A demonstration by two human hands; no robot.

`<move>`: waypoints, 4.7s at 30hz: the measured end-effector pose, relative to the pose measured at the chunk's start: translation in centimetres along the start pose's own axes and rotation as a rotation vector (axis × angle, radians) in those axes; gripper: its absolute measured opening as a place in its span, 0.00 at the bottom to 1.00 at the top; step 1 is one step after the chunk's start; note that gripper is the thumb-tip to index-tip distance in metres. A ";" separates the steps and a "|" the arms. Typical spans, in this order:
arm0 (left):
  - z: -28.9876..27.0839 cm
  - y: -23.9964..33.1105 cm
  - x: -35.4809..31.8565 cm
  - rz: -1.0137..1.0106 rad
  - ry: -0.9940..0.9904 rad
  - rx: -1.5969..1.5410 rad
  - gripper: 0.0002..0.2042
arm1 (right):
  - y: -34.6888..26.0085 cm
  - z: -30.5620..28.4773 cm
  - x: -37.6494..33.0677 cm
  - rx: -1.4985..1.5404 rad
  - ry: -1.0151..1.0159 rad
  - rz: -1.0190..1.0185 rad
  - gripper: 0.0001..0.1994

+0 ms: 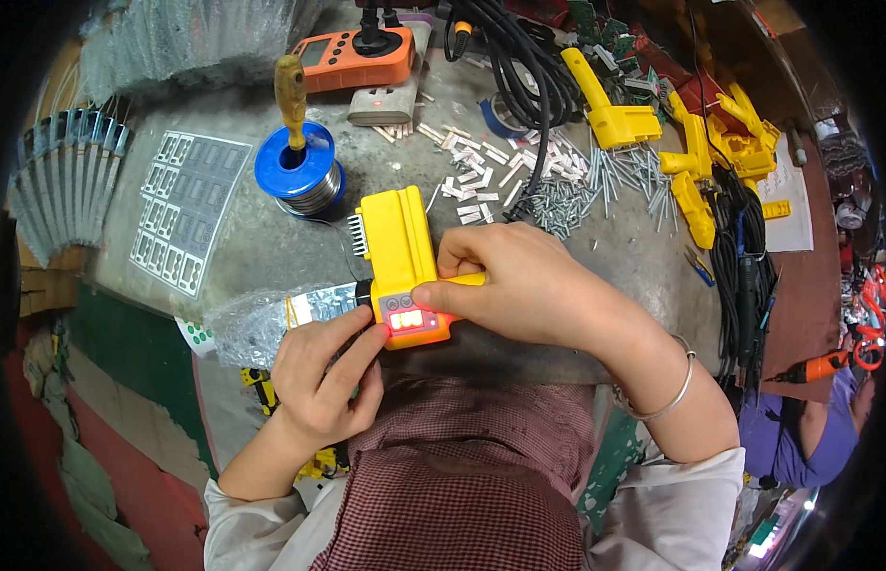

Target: Assembling and soldering internal components and the housing of a yellow electronic device.

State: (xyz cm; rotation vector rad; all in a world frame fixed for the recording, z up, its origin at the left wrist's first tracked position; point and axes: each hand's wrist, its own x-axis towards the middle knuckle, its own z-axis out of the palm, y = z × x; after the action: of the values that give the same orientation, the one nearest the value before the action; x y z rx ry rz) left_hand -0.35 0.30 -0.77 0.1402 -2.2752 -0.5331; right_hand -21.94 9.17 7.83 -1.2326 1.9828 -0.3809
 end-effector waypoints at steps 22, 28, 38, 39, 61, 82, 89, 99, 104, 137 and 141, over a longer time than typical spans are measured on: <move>-0.6 0.2 1.6 -0.123 -0.103 -0.070 0.25 | -0.2 -0.1 0.3 0.041 -0.017 0.025 0.17; -0.3 0.5 2.1 -0.063 -0.100 0.010 0.24 | 0.2 0.0 0.3 0.061 -0.013 0.000 0.18; -0.5 -0.3 2.7 -0.057 -0.183 -0.061 0.24 | 0.8 -0.3 0.5 0.043 -0.021 -0.032 0.18; -0.5 -0.3 2.6 -0.058 -0.185 -0.061 0.24 | 0.9 -0.1 0.4 0.053 -0.016 -0.062 0.18; -5.9 -2.0 4.3 -0.368 -0.578 -0.020 0.32 | -10.5 -10.2 17.8 -1.187 0.194 -0.151 0.12; 2.5 2.0 5.0 0.233 -0.412 0.213 0.16 | 16.8 -25.5 -15.8 -0.628 0.689 0.112 0.18; 0.3 4.2 7.3 -0.082 -0.677 -0.037 0.29 | 31.9 -16.1 -19.2 -0.700 1.009 0.523 0.23; 3.7 10.5 4.0 -0.091 -0.309 -0.014 0.19 | 15.2 -2.4 -10.7 -0.264 0.548 -0.401 0.10; 5.4 12.8 4.1 -0.108 -0.340 0.055 0.24 | 14.4 0.2 -10.7 -0.039 0.423 -0.428 0.06; 5.5 14.9 4.1 -0.036 -0.634 0.364 0.17 | 10.1 2.1 -6.9 -0.348 0.346 -0.817 0.09; 5.7 14.8 4.5 -0.002 -0.669 0.420 0.16 | 10.6 1.8 -6.9 -0.245 0.307 -0.793 0.08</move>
State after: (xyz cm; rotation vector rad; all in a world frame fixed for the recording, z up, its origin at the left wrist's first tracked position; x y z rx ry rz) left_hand -6.58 14.44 4.97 0.1918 -3.0210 -0.0877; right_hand -25.66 20.51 3.40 -2.2199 1.7316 -0.7617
